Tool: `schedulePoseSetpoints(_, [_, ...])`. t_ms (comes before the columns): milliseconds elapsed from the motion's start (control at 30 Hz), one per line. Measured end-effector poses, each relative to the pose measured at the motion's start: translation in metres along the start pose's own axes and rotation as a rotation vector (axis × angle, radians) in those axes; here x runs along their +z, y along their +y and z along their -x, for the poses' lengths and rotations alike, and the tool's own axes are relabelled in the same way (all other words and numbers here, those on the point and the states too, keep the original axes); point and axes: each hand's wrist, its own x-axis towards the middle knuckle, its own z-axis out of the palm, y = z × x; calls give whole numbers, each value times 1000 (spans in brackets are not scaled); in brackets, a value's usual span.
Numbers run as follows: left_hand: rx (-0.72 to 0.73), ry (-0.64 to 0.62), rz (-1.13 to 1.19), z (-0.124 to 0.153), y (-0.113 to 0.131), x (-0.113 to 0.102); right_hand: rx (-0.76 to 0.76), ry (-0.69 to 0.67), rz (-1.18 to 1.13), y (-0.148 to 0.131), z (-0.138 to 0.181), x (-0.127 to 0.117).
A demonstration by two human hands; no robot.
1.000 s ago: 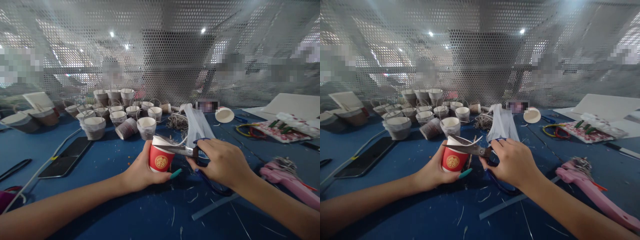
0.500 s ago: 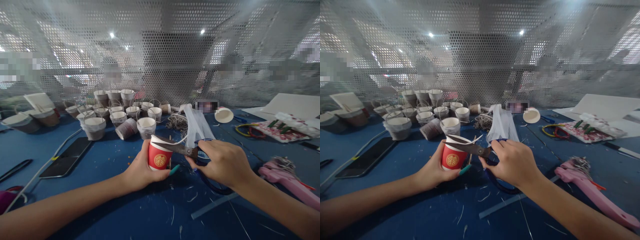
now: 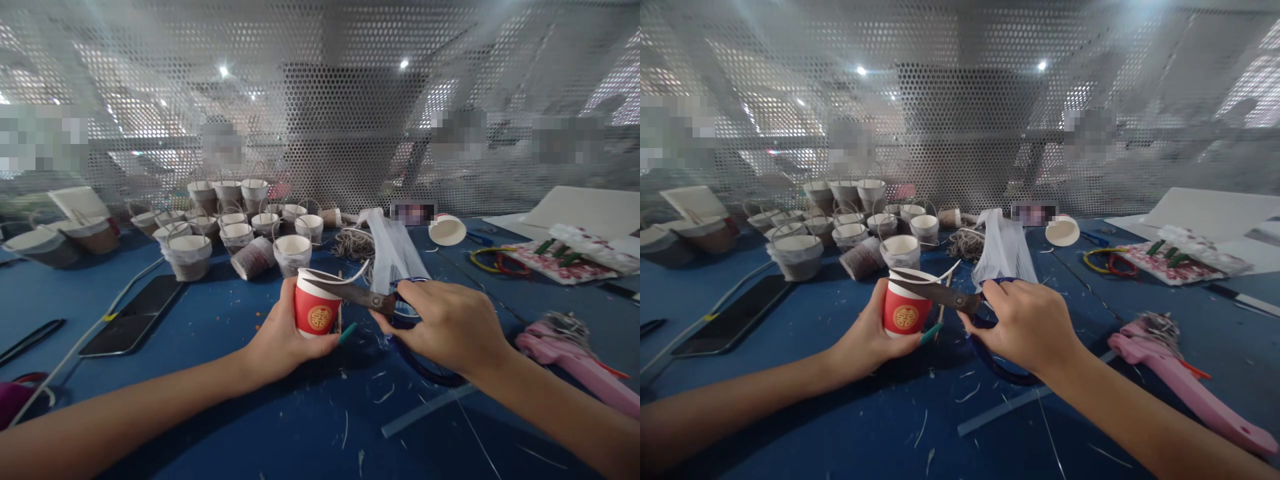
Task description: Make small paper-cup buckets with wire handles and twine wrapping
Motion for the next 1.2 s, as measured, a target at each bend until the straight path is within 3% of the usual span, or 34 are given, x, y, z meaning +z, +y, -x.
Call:
schedulePoseSetpoints(133, [38,55,-101,2,-4,0,-31,14,18,0,0,0])
schedulePoseSetpoints(400, [193,25,-213,7,-8,1,-13,-34,14,-10,1,-6])
schedulePoseSetpoints(1200, [114,118,-331,10,-11,3,-5,15,8,-12,0,-12])
